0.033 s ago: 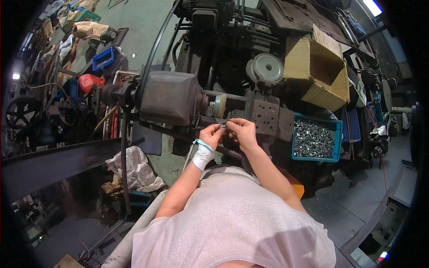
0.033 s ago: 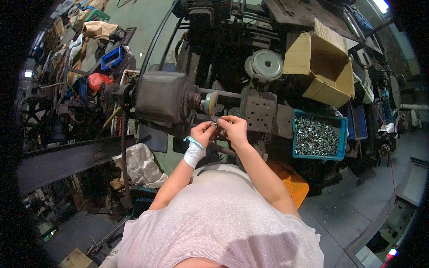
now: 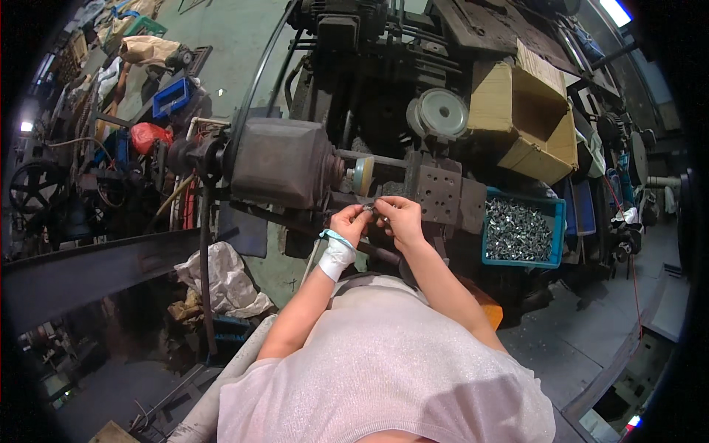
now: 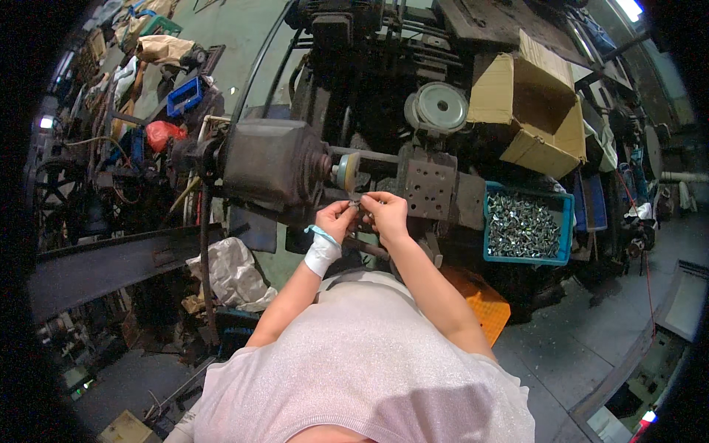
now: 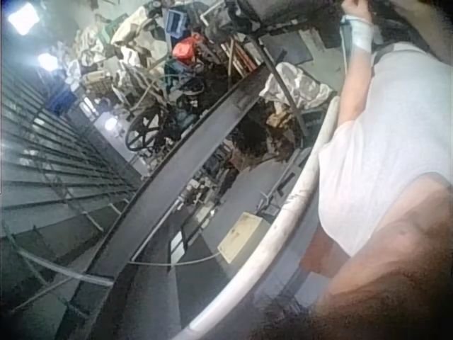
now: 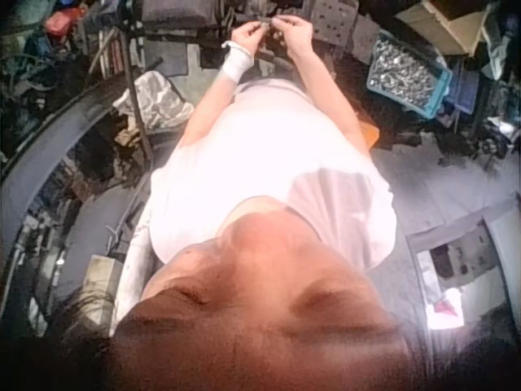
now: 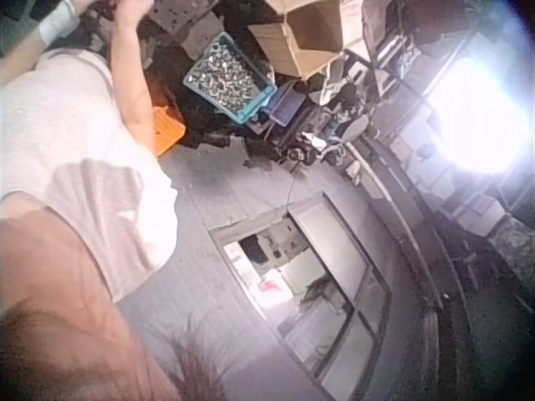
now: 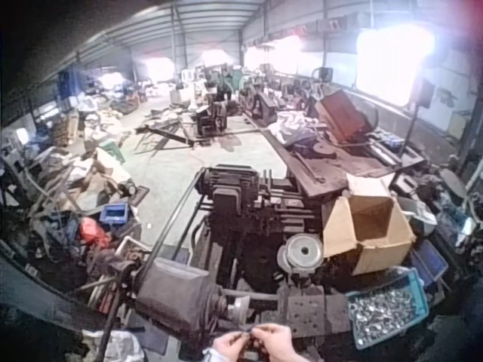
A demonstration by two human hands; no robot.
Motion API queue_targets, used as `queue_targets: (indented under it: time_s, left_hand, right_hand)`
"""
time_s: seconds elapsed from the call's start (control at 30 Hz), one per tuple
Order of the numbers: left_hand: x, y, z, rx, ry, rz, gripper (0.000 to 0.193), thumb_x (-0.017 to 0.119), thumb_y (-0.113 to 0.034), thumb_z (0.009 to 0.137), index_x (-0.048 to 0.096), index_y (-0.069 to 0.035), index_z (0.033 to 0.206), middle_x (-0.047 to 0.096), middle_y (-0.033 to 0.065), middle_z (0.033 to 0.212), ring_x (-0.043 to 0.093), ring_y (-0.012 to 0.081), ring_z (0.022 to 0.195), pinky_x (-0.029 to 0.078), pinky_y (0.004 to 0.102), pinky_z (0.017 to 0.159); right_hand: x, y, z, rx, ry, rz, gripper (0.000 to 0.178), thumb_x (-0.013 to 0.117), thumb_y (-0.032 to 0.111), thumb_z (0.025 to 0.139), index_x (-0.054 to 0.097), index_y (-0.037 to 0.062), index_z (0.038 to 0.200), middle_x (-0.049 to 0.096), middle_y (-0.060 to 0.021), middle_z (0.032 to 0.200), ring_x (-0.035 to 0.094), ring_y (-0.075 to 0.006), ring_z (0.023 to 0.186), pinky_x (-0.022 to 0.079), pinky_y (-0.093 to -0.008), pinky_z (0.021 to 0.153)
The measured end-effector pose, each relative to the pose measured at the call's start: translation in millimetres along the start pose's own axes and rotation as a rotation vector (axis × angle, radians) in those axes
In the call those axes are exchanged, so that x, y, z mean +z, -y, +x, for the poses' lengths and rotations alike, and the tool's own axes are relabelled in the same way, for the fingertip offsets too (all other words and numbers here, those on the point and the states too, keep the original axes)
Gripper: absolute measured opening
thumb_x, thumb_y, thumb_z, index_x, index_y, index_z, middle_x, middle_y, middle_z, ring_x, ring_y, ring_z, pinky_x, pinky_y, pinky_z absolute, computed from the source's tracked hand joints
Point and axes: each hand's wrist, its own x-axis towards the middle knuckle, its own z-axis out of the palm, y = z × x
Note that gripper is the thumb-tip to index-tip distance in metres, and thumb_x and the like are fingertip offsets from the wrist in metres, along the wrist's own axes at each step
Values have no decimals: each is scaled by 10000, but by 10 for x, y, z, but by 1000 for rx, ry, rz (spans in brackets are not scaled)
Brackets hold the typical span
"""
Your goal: The person picks small metal parts from a blue bin and grinds them against a rotating bench grinder wheel. They handle the parts one by one, rotating them to grind different edges, and then place the finished pieces into a cardboard box. The process is repetitive and continuous throughout the clip.
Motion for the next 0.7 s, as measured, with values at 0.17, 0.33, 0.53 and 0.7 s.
queue_targets:
  time_s: [0.17,0.33,0.53,0.7]
  left_hand:
    - [46,-62,95,-83,-72,73,132,552,-117,798,599,4,777,578,3,638,468,51,497,369,202,448]
    - [116,-103,152,-100,-133,68,150,558,-115,785,586,16,719,571,22,611,469,68,484,365,219,437]
    - [145,-91,176,-91,-162,44,149,545,-102,790,575,17,706,552,22,587,457,76,462,349,224,417]
    - [35,-61,118,-113,-46,-22,170,539,-159,815,570,-12,736,524,-4,581,429,57,464,321,215,391]
  right_hand:
    - [59,-41,142,-94,-45,-13,153,630,116,731,615,-18,802,577,-28,637,496,-58,484,358,-176,384]
    - [61,-101,290,-155,-74,-32,131,621,66,711,622,-57,759,585,-49,635,513,-88,532,408,-216,441]
    - [63,-169,382,-198,-85,-89,131,620,63,706,624,-54,764,574,-41,616,489,-73,525,405,-218,449]
    - [69,-15,210,-155,-20,-46,150,613,67,721,624,-48,816,583,-42,650,499,-72,529,402,-203,456]
